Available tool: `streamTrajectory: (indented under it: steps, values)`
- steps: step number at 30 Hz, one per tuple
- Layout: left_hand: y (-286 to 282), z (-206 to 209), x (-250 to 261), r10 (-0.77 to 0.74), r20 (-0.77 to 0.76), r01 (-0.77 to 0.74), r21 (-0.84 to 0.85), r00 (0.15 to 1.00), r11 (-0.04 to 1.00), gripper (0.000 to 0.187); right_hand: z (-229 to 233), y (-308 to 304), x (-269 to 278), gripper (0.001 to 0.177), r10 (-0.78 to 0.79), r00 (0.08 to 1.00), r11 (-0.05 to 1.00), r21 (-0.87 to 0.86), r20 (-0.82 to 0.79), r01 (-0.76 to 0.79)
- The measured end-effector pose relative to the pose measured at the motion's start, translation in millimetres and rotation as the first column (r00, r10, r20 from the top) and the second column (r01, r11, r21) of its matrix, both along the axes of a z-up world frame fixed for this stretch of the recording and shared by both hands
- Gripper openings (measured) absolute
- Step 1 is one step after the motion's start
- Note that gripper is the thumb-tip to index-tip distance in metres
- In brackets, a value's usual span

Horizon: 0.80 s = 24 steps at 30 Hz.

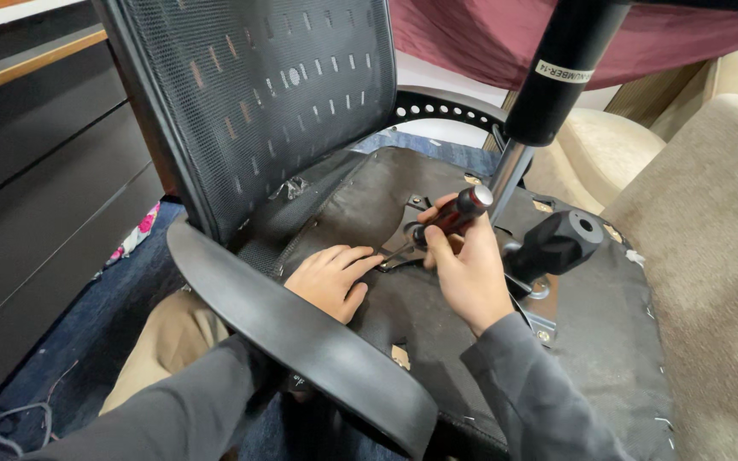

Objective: The person uses a screwdriver to tighten screws on the underside of an office chair, securing the metal base to the seat. The person works methodically, moving from one screw to the next while holding the chair steady.

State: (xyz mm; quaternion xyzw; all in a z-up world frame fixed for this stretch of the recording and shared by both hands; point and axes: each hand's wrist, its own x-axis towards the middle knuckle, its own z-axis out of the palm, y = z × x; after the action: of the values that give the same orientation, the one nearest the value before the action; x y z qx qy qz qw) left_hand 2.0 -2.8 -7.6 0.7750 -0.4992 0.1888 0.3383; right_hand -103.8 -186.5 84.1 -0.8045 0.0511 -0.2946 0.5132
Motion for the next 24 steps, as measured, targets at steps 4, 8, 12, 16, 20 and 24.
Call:
streamTrajectory:
  steps: [4, 8, 12, 16, 20, 24]
  values:
    - [1, -1, 0, -0.006, -0.001, 0.006, 0.004, 1.0, 1.0, 0.045, -2, 2, 5, 0.035, -0.319, 0.948, 0.897, -0.326, -0.011, 0.298]
    - [1, 1, 0, -0.003, 0.014, 0.003, 0.019, 1.0, 1.0, 0.046, -6, 1, 11, 0.042, -0.086, 0.996, 0.994, 0.07, 0.017, 0.084]
    - [2, 5, -2, 0.006, 0.012, -0.006, 0.025, 1.0, 1.0, 0.045, -7, -3, 7, 0.039, -0.14, 0.99, 0.988, -0.068, -0.002, 0.139]
    - [2, 8, -4, -0.02, -0.038, 0.021, 0.041, 0.999, 0.999, 0.053, -5, -7, 8, 0.043, -0.356, 0.933, 0.879, -0.355, -0.047, 0.318]
    - [3, 9, -2, -0.019, -0.051, 0.023, 0.075, 0.999, 0.997, 0.052, -2, -13, 7, 0.058, 0.02, 0.998, 0.991, 0.13, -0.067, -0.011]
    - [0, 6, -3, 0.012, -0.049, -0.009, 0.051, 0.999, 0.999, 0.047, -5, -13, 6, 0.043, -0.055, 0.998, 0.996, -0.067, 0.014, 0.056]
